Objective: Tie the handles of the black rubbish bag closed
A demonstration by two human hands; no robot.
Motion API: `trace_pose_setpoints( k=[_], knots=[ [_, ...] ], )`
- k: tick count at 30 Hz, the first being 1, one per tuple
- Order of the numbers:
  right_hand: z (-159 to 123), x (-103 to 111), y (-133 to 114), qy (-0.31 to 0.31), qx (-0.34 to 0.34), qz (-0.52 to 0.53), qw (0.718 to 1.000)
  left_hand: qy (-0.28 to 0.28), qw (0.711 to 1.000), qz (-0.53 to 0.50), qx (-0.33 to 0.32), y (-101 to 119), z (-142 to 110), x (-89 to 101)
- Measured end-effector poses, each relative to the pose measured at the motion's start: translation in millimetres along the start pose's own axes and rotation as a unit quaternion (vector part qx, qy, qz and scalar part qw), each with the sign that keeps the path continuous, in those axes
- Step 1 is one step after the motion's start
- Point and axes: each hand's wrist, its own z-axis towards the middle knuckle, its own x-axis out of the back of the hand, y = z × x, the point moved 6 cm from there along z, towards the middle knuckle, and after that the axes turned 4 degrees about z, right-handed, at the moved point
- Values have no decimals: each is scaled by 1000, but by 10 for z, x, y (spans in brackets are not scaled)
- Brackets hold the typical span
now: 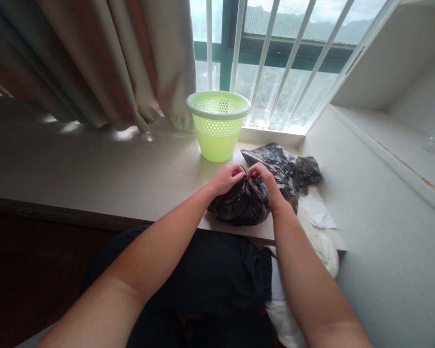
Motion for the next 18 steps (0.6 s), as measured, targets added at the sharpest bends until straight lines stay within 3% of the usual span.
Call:
trace_pose_setpoints(
  k=[18],
  knots=[
    [-7,-10,52,-1,-37,5,999,-37,998,-33,29,4,-34,-59]
  ],
)
